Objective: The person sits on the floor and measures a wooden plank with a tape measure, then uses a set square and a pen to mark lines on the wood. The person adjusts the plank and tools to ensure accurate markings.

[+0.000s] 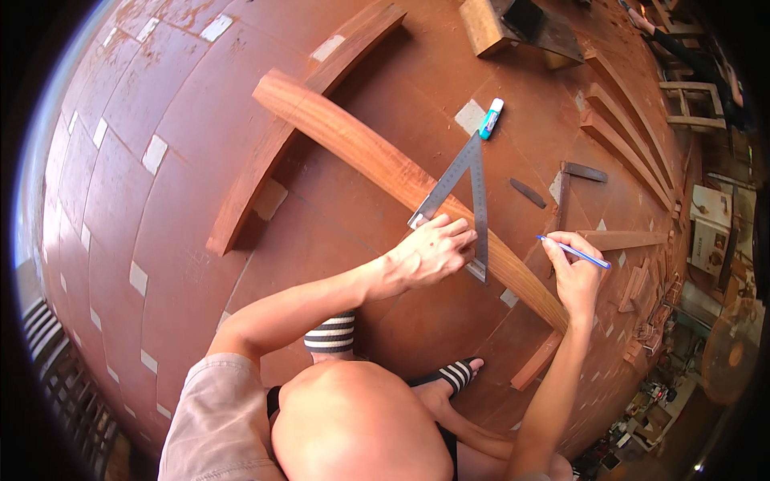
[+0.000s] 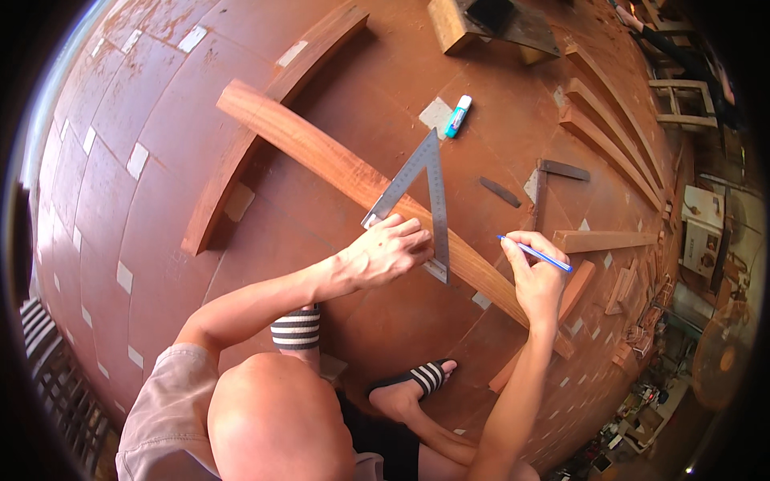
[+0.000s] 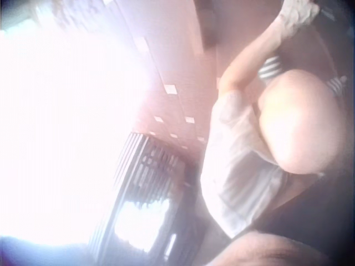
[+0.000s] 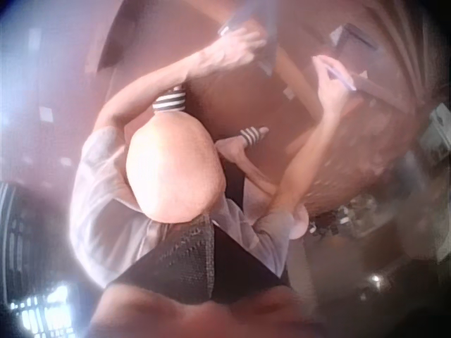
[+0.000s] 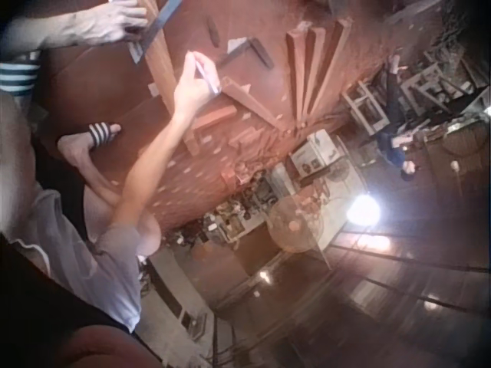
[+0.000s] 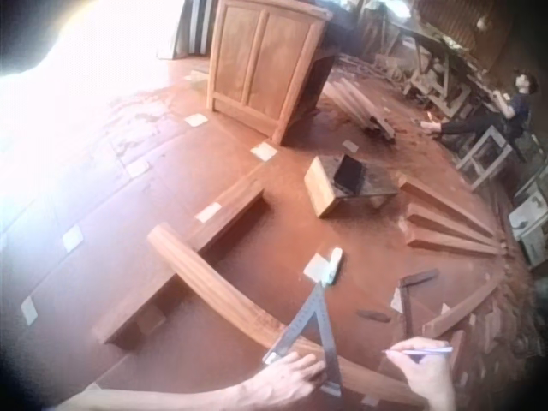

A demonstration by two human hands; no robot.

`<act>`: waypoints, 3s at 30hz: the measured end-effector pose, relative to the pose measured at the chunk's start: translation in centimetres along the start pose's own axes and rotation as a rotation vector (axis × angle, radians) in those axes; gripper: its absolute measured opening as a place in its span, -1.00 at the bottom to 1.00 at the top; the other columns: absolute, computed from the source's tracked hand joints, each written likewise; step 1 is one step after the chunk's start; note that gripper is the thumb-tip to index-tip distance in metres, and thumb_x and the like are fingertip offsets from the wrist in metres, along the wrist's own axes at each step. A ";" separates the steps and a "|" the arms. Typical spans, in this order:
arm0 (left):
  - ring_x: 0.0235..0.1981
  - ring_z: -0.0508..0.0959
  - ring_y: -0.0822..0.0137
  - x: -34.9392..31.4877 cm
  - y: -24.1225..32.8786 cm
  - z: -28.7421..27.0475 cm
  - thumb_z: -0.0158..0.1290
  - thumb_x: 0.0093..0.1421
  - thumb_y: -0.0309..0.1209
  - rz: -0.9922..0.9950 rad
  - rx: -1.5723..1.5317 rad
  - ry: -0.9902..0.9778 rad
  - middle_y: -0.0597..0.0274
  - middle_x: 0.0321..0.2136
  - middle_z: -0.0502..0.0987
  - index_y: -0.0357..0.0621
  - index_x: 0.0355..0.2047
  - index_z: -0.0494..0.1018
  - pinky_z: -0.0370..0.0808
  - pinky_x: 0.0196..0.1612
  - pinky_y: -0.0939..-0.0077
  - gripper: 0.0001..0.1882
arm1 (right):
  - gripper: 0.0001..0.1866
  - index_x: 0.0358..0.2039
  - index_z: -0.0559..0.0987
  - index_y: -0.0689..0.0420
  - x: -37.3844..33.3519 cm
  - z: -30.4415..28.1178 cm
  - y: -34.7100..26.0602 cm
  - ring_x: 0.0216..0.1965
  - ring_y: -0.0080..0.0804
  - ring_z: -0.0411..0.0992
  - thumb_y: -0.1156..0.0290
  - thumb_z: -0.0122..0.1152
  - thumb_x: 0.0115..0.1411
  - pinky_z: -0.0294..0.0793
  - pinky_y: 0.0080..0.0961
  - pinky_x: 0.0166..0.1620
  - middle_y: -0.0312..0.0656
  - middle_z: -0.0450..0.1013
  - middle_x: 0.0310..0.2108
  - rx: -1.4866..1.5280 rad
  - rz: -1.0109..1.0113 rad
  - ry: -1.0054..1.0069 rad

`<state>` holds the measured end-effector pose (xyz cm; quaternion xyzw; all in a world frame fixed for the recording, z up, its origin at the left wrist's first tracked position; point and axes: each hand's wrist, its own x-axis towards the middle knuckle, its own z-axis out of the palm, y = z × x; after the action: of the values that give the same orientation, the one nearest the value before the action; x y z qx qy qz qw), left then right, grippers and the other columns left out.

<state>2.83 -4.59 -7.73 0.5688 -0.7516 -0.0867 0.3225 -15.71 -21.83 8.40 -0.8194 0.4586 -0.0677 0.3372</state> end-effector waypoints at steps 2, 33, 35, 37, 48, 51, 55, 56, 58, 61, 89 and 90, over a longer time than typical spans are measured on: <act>-0.09 0.47 0.32 -0.1 -0.2 0.3 0.19 0.14 -0.33 0.001 0.002 0.006 0.36 -0.26 0.43 -0.02 -0.25 0.61 0.44 -0.09 0.34 -0.83 | -0.85 -0.20 0.73 0.29 -0.2 0.4 0.4 -0.37 -0.66 0.49 0.45 0.46 0.35 0.49 -0.60 -0.24 -0.32 0.63 -0.40 0.024 -0.015 -0.020; 0.06 0.57 0.21 0.1 -0.4 1.1 0.17 0.20 -0.37 0.003 -0.130 -0.020 0.31 -0.11 0.59 -0.05 -0.25 0.66 0.51 0.12 0.19 -0.85 | -0.84 -0.29 0.70 0.29 5.9 11.1 -4.4 -0.40 -0.63 0.53 0.44 0.46 0.34 0.53 -0.55 -0.31 -0.27 0.64 -0.43 0.318 -0.261 -0.337; 0.10 0.56 0.20 0.1 -0.4 1.2 0.20 0.14 -0.38 0.006 -0.115 0.010 0.29 -0.09 0.61 -0.04 -0.28 0.68 0.50 0.16 0.21 -0.86 | -0.81 -0.30 0.72 0.28 6.4 11.7 -4.9 -0.42 -0.56 0.57 0.39 0.48 0.32 0.55 -0.48 -0.32 -0.21 0.64 -0.46 0.266 -0.306 -0.383; 0.12 0.57 0.18 0.1 -0.4 1.3 0.21 0.10 -0.39 0.012 -0.104 0.031 0.27 -0.09 0.63 -0.05 -0.31 0.69 0.50 0.21 0.21 -0.85 | -0.81 -0.29 0.72 0.28 6.8 12.3 -5.3 -0.42 -0.54 0.58 0.38 0.48 0.32 0.55 -0.47 -0.32 -0.20 0.64 -0.46 0.231 -0.326 -0.422; 0.01 0.64 0.05 0.2 -0.6 1.1 0.19 0.15 -0.43 0.034 -0.142 0.016 0.15 -0.18 0.65 -0.14 -0.28 0.66 0.51 0.19 0.08 -0.85 | -0.76 -0.31 0.76 0.28 8.2 13.7 -5.9 -0.37 -0.38 0.70 0.33 0.53 0.21 0.68 -0.39 -0.22 -0.07 0.71 -0.43 0.087 -0.287 -0.526; 0.01 0.64 0.06 0.2 -0.6 1.1 0.19 0.15 -0.43 0.036 -0.144 0.007 0.15 -0.17 0.65 -0.15 -0.28 0.65 0.51 0.19 0.08 -0.86 | -0.76 -0.31 0.76 0.28 8.3 13.6 -5.9 -0.37 -0.38 0.70 0.33 0.52 0.20 0.68 -0.39 -0.22 -0.07 0.71 -0.43 0.075 -0.278 -0.544; 0.09 0.61 0.09 0.2 -0.4 1.3 0.23 0.05 -0.38 0.009 -0.143 0.013 0.17 -0.16 0.65 -0.13 -0.35 0.70 0.50 0.26 0.14 -0.83 | -0.76 -0.31 0.76 0.28 8.4 13.8 -5.7 -0.39 -0.36 0.69 0.33 0.52 0.20 0.66 -0.37 -0.24 -0.06 0.70 -0.45 0.074 -0.300 -0.542; 0.09 0.61 0.09 0.2 -0.4 1.3 0.23 0.05 -0.39 0.005 -0.147 0.010 0.17 -0.16 0.65 -0.13 -0.35 0.70 0.51 0.25 0.14 -0.84 | -0.76 -0.31 0.76 0.28 8.4 13.8 -5.7 -0.40 -0.35 0.68 0.33 0.52 0.20 0.65 -0.36 -0.24 -0.05 0.69 -0.46 0.060 -0.298 -0.537; 0.07 0.61 0.08 0.1 -0.5 1.4 0.23 0.08 -0.40 0.009 -0.165 0.009 0.17 -0.16 0.65 -0.13 -0.31 0.69 0.51 0.23 0.13 -0.84 | -0.76 -0.30 0.76 0.28 8.5 13.7 -5.6 -0.41 -0.33 0.67 0.33 0.51 0.19 0.64 -0.34 -0.26 -0.04 0.68 -0.47 0.036 -0.328 -0.506; 0.05 0.62 0.07 0.2 -0.7 1.4 0.22 0.13 -0.44 0.025 -0.183 0.012 0.18 -0.15 0.64 -0.13 -0.24 0.67 0.51 0.21 0.11 -0.82 | -0.75 -0.31 0.76 0.28 8.7 13.6 -5.6 -0.42 -0.32 0.66 0.32 0.51 0.18 0.62 -0.33 -0.27 -0.02 0.67 -0.49 0.018 -0.340 -0.486; 0.00 0.52 0.26 2.3 3.3 4.1 0.21 0.13 -0.34 0.052 -0.029 0.018 0.30 -0.14 0.56 -0.02 -0.25 0.68 0.51 -0.02 0.35 -0.82 | -0.81 -0.31 0.75 0.28 6.7 8.7 -4.2 -0.41 -0.57 0.57 0.39 0.52 0.26 0.52 -0.51 -0.31 -0.22 0.66 -0.46 0.103 -0.347 -0.165; -0.02 0.52 0.26 2.3 3.4 4.2 0.20 0.14 -0.34 0.059 -0.046 0.012 0.29 -0.14 0.55 -0.04 -0.21 0.67 0.50 -0.03 0.34 -0.79 | -0.80 -0.31 0.74 0.29 6.4 8.3 -3.8 -0.41 -0.38 0.68 0.39 0.50 0.26 0.60 -0.42 -0.31 -0.08 0.69 -0.45 0.131 -0.348 -0.169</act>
<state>-2.67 -6.52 -8.42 0.5393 -0.7640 -0.0911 0.3423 -5.90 -21.46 3.13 -0.8654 0.2750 -0.0856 0.4100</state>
